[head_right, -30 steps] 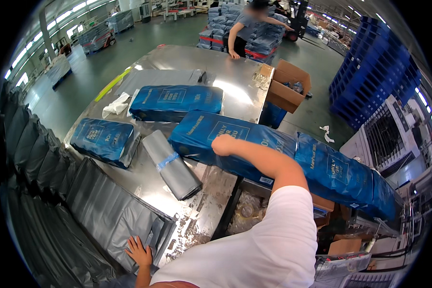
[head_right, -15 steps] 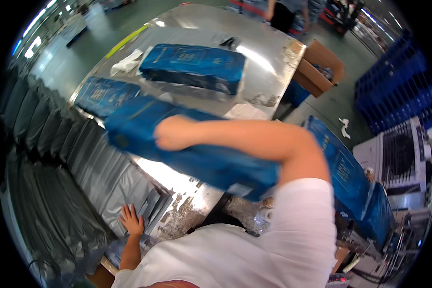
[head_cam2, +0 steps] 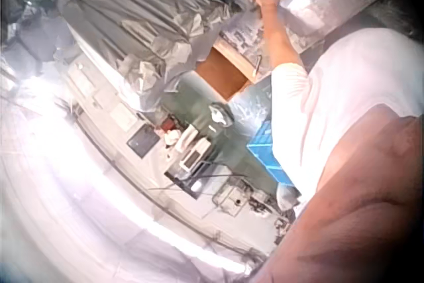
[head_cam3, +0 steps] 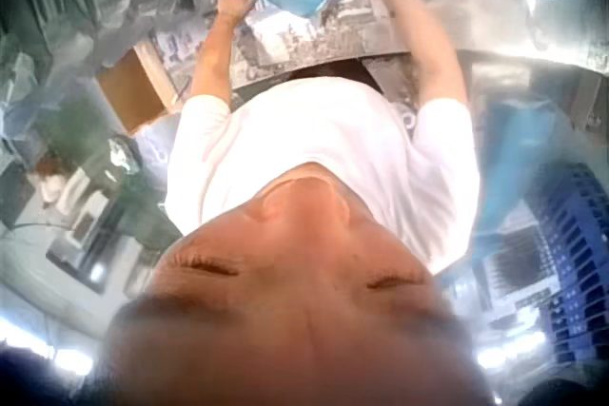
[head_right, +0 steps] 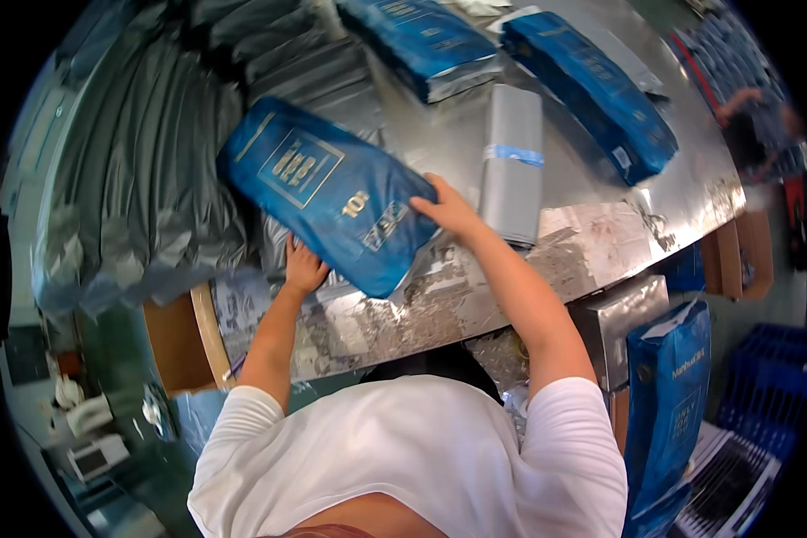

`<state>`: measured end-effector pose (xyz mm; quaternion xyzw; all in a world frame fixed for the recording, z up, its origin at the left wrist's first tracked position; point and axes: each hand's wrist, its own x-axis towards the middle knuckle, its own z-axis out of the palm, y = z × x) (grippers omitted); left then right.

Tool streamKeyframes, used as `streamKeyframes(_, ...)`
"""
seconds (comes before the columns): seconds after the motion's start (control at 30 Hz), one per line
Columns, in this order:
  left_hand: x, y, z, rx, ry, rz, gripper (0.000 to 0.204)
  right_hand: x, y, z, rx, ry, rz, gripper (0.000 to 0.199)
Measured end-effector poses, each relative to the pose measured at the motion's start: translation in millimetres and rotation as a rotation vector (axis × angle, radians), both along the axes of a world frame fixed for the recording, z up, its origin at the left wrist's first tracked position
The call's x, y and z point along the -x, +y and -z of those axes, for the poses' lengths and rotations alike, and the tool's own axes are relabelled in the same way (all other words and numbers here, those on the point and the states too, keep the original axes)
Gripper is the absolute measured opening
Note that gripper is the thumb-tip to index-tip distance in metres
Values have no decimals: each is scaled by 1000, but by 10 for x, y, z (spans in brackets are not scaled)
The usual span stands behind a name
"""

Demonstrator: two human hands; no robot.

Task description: The person retrieves a blue plastic crate and places it on a pallet, then repeatedly picks up folded gray items, inserts them into blue plastic bags, and stacks the sealed bags on a metal table.

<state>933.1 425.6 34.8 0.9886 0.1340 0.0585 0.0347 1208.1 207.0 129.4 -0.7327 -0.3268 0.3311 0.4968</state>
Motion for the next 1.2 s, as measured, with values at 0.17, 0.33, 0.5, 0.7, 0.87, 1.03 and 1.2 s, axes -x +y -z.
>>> streamKeyframes(0.17, -55, 80, 55, 118, -126, -74, 46, -94, 42, 249, 68, 124, 27, 46)
streamKeyframes(0.33, 147, -551, 24, 816, -589, -415, 45, 277, -59, 141, 77, 172, 190, 44)
streamKeyframes(0.5, 693, -840, 71, 822, -499, -286, 57, 1158, -475, 350, -46, 143, 264, 38)
streamKeyframes(0.7, 1083, -890, -573, 2061, -658, -528, 64, 2364, -722, 275, -168, 276, 275, 61)
streamKeyframes(0.87, 1441, -668, -1704, 1747, -722, -22, 78, 2406, -593, -984, -570, 69, -38, 75)
streamKeyframes(1.03, 1380, -830, -2504, 1259, -1094, 273, 74, 2506, -330, -1681, -772, -179, 245, 62)
streamKeyframes(1.2, 1318, -835, -2679, 1626, -1303, 3, 23, 2593, -229, -1690, -950, 44, 325, 27)
